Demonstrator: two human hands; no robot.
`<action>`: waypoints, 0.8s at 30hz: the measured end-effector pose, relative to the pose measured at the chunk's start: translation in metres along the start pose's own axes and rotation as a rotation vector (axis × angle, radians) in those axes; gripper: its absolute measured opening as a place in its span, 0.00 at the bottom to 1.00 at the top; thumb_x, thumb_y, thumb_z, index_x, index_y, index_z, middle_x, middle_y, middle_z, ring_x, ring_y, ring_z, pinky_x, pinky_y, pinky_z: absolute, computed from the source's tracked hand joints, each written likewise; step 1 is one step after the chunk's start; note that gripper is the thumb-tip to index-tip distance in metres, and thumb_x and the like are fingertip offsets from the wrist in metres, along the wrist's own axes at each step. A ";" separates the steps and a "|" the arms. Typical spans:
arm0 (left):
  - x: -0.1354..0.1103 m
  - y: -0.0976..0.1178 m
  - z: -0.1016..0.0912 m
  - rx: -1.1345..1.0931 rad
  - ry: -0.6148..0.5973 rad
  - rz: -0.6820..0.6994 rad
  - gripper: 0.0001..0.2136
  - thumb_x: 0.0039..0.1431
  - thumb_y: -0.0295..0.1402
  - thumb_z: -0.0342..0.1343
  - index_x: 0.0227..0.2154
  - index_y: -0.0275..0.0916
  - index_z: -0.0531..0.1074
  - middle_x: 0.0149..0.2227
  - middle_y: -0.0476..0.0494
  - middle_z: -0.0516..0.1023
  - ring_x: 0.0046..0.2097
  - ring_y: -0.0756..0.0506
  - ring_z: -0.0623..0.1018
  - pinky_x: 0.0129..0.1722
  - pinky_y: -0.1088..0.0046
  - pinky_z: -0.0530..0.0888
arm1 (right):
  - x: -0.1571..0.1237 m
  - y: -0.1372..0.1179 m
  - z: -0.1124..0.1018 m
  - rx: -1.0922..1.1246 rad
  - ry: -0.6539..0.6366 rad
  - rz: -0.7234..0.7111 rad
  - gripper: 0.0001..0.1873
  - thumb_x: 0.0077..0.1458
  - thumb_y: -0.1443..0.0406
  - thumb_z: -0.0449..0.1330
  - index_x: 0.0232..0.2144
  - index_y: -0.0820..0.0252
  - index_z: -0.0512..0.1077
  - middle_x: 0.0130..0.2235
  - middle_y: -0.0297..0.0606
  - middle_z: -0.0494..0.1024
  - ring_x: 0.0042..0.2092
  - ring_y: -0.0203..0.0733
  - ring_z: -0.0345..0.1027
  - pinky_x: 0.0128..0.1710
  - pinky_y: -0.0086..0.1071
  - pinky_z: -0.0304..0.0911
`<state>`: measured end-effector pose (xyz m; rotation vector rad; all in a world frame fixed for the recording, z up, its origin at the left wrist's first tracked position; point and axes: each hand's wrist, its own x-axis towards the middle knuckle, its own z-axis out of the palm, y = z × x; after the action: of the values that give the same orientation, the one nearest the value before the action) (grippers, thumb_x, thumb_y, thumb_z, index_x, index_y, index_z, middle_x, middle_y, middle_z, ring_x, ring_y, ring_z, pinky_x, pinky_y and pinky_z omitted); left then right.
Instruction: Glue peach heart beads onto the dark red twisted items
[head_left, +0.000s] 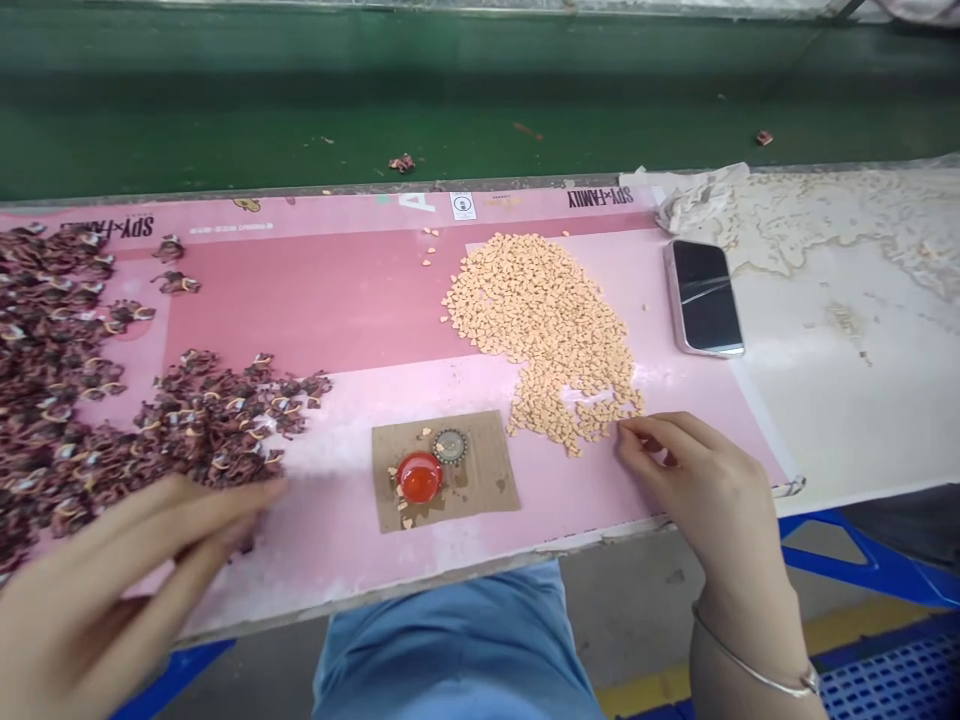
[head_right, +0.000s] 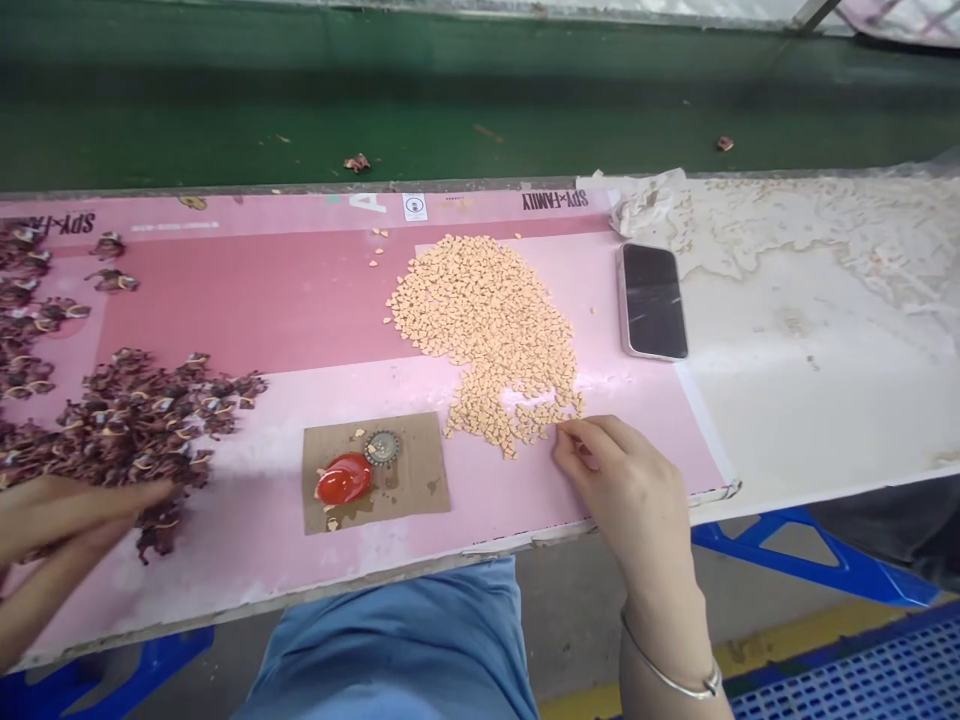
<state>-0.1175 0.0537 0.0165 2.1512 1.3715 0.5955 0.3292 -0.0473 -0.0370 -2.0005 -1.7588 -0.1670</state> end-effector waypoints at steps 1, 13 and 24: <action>-0.010 0.004 0.006 -0.007 -0.017 0.043 0.11 0.69 0.33 0.60 0.47 0.57 0.84 0.41 0.60 0.84 0.39 0.51 0.81 0.42 0.78 0.76 | 0.001 0.001 -0.001 -0.008 -0.010 -0.005 0.11 0.69 0.62 0.61 0.34 0.57 0.79 0.34 0.38 0.83 0.29 0.39 0.73 0.28 0.32 0.66; -0.045 0.029 0.048 -0.168 0.117 -0.001 0.16 0.73 0.30 0.53 0.54 0.54 0.81 0.44 0.54 0.88 0.43 0.47 0.87 0.48 0.79 0.83 | -0.011 -0.012 0.000 0.086 -0.012 0.016 0.11 0.70 0.58 0.62 0.40 0.57 0.80 0.36 0.39 0.82 0.28 0.37 0.73 0.30 0.32 0.73; -0.025 0.072 0.068 -0.449 -0.069 0.091 0.12 0.69 0.26 0.60 0.48 0.50 0.83 0.42 0.50 0.85 0.44 0.51 0.86 0.46 0.86 0.80 | 0.005 -0.041 -0.007 0.157 -0.020 -0.090 0.08 0.67 0.66 0.60 0.33 0.55 0.74 0.31 0.33 0.79 0.25 0.34 0.67 0.25 0.29 0.64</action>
<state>-0.0361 -0.0075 0.0079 1.8543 0.9930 0.7737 0.2923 -0.0425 -0.0179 -1.8197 -1.8165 -0.0359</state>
